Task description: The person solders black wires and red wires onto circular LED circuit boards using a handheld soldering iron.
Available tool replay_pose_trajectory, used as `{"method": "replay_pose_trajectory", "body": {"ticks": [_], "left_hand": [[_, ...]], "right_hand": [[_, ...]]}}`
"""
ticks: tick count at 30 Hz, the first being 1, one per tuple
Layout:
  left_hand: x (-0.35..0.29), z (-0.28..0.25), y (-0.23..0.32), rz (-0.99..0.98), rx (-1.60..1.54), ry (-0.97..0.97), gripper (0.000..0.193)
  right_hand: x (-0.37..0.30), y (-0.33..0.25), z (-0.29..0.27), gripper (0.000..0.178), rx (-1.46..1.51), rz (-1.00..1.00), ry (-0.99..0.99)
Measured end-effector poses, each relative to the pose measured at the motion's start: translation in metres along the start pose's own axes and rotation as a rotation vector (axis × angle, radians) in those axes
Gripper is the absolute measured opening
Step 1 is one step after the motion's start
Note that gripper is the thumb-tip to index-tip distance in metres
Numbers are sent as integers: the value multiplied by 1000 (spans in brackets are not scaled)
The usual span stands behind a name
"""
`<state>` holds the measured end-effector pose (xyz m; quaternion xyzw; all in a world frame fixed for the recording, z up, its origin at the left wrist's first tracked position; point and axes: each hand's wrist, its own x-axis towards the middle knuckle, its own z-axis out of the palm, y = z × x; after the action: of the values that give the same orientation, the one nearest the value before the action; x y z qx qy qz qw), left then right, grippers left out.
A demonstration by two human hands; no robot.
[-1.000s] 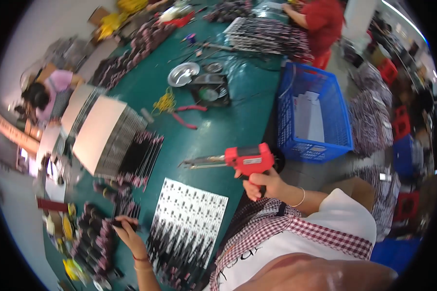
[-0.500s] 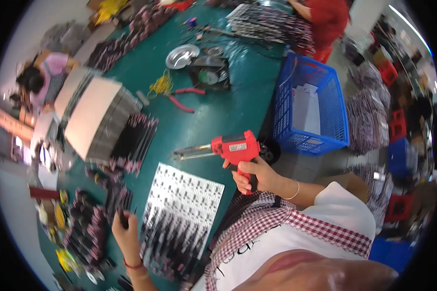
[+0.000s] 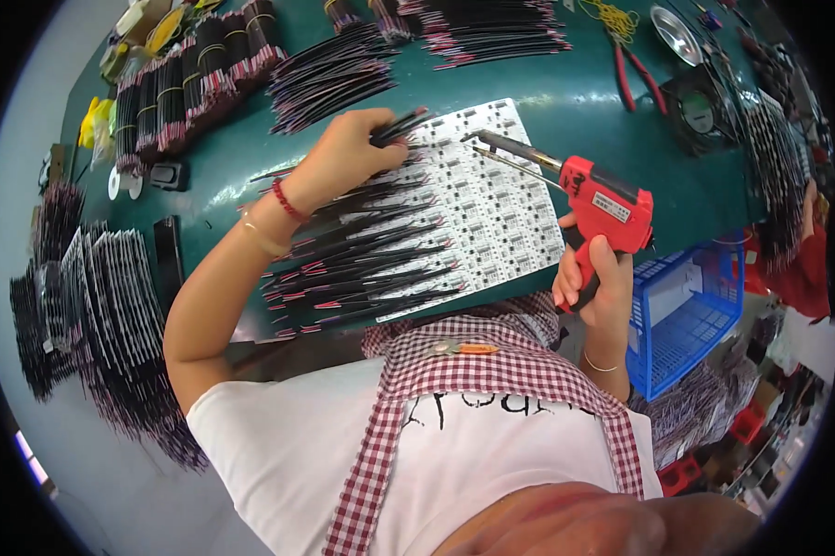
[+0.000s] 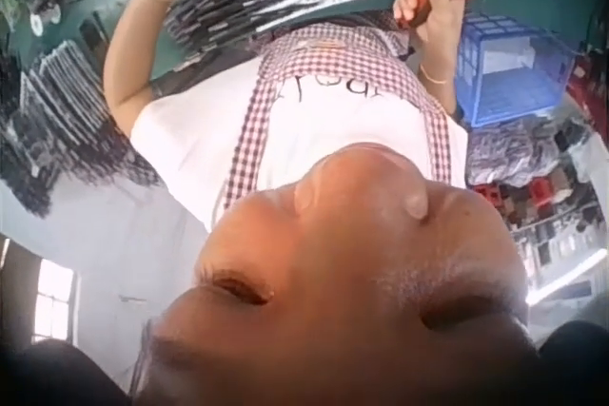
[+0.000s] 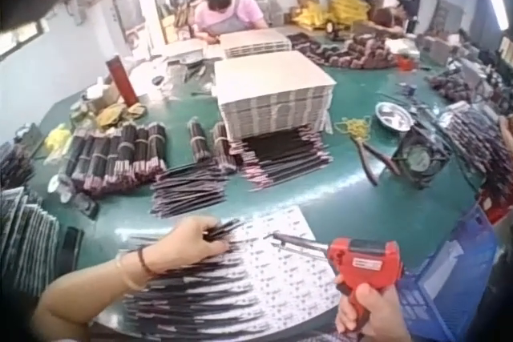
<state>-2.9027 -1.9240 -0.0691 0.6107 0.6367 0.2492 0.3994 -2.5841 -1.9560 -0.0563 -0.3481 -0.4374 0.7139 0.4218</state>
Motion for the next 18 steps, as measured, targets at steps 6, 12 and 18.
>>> {"method": "replay_pose_trajectory", "body": {"ticks": [6, 12, 18], "left_hand": [[5, -2, 6, 46, 66, 88, 21], [23, -7, -5, -78, 66, 57, 27], [27, -5, -2, -9, 127, 72, 24]], "right_hand": [[11, -2, 24, 37, -28, 81, 38], [27, -4, 39, 34, -42, 111, 30], [29, -1, 39, 28, 5, 135, 47]]}}
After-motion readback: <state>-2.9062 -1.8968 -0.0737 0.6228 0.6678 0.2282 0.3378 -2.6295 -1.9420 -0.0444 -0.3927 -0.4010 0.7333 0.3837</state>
